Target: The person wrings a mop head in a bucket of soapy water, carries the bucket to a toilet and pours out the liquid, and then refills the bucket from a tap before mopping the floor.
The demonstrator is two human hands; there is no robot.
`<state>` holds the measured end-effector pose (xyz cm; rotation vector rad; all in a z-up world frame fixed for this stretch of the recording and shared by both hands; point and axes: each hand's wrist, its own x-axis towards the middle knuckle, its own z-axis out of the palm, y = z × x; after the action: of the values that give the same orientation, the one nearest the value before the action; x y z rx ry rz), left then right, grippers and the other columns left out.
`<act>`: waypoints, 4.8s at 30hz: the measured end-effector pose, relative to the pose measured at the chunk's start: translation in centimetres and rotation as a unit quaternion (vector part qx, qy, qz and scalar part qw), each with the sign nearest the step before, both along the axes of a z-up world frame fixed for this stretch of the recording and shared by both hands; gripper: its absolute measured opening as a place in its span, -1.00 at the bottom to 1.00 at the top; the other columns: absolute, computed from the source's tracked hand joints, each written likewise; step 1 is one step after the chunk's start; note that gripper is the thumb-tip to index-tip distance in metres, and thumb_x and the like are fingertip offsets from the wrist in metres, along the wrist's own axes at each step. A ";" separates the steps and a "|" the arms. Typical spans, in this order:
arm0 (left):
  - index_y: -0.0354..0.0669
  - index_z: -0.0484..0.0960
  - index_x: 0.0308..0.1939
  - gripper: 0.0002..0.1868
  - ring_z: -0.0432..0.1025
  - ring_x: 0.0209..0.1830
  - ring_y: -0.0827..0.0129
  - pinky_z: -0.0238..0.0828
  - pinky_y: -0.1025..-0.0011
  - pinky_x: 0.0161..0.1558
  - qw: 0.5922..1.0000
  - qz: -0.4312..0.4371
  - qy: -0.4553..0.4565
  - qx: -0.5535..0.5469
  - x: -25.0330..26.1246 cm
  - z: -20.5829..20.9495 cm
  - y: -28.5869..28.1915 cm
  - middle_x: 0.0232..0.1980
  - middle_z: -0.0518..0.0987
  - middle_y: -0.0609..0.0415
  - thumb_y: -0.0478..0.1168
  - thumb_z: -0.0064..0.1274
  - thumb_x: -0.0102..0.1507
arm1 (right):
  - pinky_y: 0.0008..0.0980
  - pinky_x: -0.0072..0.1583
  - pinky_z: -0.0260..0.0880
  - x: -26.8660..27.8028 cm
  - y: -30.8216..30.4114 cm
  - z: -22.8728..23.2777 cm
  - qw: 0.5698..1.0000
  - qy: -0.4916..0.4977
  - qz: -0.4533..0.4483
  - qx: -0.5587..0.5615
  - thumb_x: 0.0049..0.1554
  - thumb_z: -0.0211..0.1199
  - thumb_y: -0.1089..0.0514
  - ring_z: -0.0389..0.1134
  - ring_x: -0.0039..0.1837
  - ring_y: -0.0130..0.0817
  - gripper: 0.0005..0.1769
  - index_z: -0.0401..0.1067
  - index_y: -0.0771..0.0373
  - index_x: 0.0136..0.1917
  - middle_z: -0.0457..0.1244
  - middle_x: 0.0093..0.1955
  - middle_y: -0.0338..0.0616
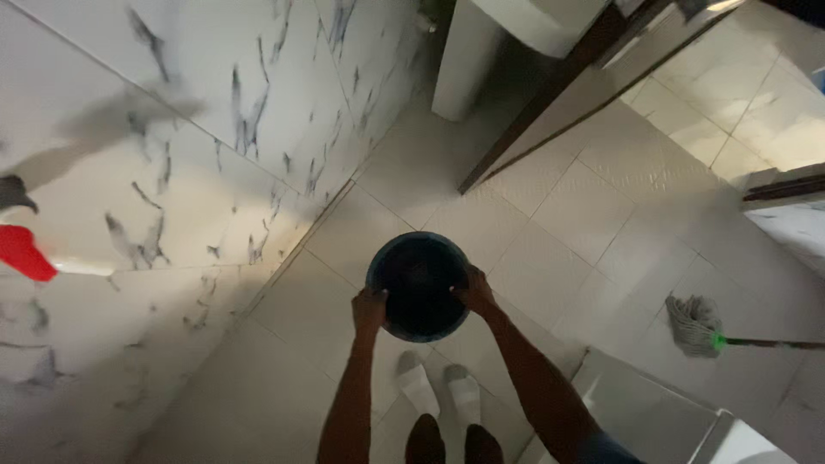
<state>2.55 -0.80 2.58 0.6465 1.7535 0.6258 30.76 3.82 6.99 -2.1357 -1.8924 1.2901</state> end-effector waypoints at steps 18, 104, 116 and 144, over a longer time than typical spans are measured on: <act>0.09 0.51 0.31 -0.57 0.46 0.23 0.25 0.57 0.47 -0.08 0.862 -0.228 0.172 0.419 4.7 14.5 -6.3 0.46 0.36 -0.02 -0.32 0.05 0.36 | -0.22 0.18 0.55 -3.2 -7.0 19.6 0.906 0.288 -0.300 -0.079 0.14 0.33 0.01 0.45 0.22 -0.26 -0.21 0.11 0.11 0.55 0.29 0.37 -0.09; -0.24 0.47 0.32 -0.56 0.46 0.28 0.27 0.41 0.30 0.27 0.770 -0.487 -0.391 0.135 66.2 64.8 7.0 0.25 0.56 -0.03 -0.25 -0.03 0.35 | -0.23 -0.03 0.60 45.9 -13.1 62.0 0.583 0.371 -0.604 0.397 0.27 0.18 0.15 0.53 -0.06 -0.17 -0.63 0.38 0.42 0.26 0.40 0.03 0.10; -0.31 0.43 0.33 -0.55 0.47 0.25 0.23 0.39 0.30 0.31 0.694 -0.595 -0.395 0.090 76.9 65.6 16.6 0.24 0.57 -0.12 -0.31 -0.03 0.36 | -0.23 -0.12 0.56 52.0 -5.2 64.0 0.460 0.292 -0.709 0.447 0.25 0.22 0.17 0.47 -0.21 -0.21 -0.74 0.40 0.47 0.05 0.35 -0.17 0.05; -0.26 0.43 0.34 -0.50 0.45 0.21 0.32 0.37 0.30 0.27 0.578 -0.688 -0.436 0.048 98.1 62.0 19.4 0.22 0.56 -0.02 -0.08 0.06 0.39 | -0.28 -0.13 0.51 68.2 -3.7 61.8 0.293 0.222 -0.796 0.481 0.23 0.21 0.23 0.47 -0.21 -0.23 -0.73 0.38 0.40 0.17 0.36 -0.11 0.00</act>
<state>100.63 18.59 64.56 1.2374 -0.0285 -0.1541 98.92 0.14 68.81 -1.2633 0.3629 -0.0471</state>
